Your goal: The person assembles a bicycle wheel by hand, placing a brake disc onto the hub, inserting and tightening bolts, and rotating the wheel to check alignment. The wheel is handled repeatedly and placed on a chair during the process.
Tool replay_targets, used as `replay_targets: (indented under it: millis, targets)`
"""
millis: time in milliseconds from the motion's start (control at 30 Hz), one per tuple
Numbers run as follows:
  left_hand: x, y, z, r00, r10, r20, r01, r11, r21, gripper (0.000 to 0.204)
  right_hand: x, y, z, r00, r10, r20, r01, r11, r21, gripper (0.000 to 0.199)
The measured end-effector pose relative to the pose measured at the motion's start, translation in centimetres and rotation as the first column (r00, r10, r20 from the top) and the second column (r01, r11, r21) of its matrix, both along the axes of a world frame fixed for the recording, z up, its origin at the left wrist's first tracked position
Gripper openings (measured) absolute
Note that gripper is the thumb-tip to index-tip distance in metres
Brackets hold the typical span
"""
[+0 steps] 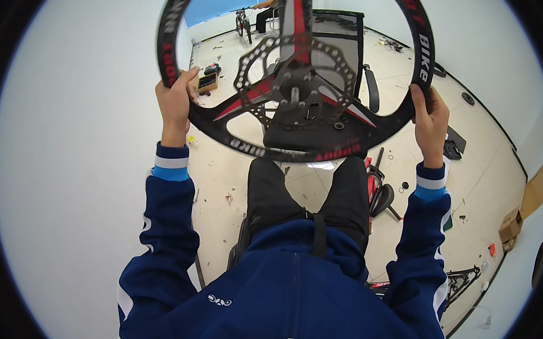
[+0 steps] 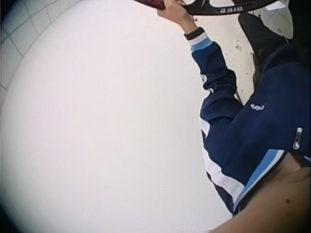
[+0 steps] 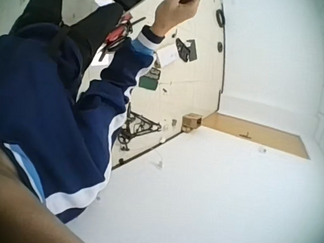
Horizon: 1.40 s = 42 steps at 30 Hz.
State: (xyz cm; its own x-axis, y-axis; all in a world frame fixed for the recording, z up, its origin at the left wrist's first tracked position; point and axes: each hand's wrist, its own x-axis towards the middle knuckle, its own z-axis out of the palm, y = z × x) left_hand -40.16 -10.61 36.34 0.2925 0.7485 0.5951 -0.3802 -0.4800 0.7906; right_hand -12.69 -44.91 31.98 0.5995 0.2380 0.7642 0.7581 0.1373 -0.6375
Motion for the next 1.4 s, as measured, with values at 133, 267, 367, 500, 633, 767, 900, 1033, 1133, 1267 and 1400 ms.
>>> replay_targets:
  millis: [133,267,367,500,633,767,900,1033,1133,1267,1400]
  targets:
    - [0.2,-0.1,0.6,0.972,-0.032,-0.232,0.005,0.993,-0.115,0.024,0.7,0.9,-0.8,0.993,0.036,-0.112,-0.027,0.997,0.076,0.037]
    - [0.7,0.9,-0.6,0.976,-0.016,-0.219,-0.007,0.995,-0.104,0.024,0.9,1.0,-1.3,0.991,0.031,-0.129,-0.025,0.999,0.048,0.039]
    - [0.5,0.9,-0.7,0.978,-0.002,-0.207,-0.017,0.996,-0.092,0.025,0.9,1.0,-1.2,0.993,-0.003,-0.118,0.006,1.0,0.023,0.039]
    - [0.4,0.1,0.2,0.973,0.034,-0.23,-0.047,0.998,-0.049,0.023,1.2,0.9,-1.5,0.991,0.017,-0.133,-0.016,1.0,0.007,0.038]
    - [0.6,-0.5,0.5,0.97,0.047,-0.238,-0.051,0.999,-0.007,0.022,2.0,0.8,-3.3,0.989,0.009,-0.149,-0.009,1.0,0.001,0.039]
    - [0.8,-0.4,0.7,0.965,0.059,-0.255,-0.06,0.998,0.006,0.023,2.0,0.7,-3.6,0.987,0.001,-0.161,-0.003,1.0,-0.014,0.04]
    - [0.8,-0.1,0.2,0.964,0.063,-0.258,-0.07,0.997,-0.019,0.022,1.9,0.8,-3.1,0.988,0.026,-0.154,-0.028,1.0,-0.008,0.04]
    - [0.9,0.6,-0.1,0.963,0.042,-0.267,-0.049,0.999,-0.02,0.022,1.5,0.7,-2.7,0.982,0.04,-0.183,-0.045,0.999,-0.023,0.039]
    - [1.0,0.5,-0.1,0.965,0.047,-0.259,-0.054,0.998,-0.019,0.023,1.8,0.6,-3.0,0.983,0.03,-0.183,-0.037,0.999,-0.033,0.038]
    - [1.0,-0.1,0.2,0.965,0.022,-0.26,-0.032,0.999,-0.034,0.026,1.9,0.7,-3.2,0.984,0.023,-0.178,-0.028,0.999,-0.023,0.038]
    - [1.0,-0.5,0.5,0.97,0.018,-0.241,-0.023,1.0,-0.019,0.032,2.4,0.6,-3.3,0.982,0.023,-0.188,-0.033,0.998,-0.052,0.037]
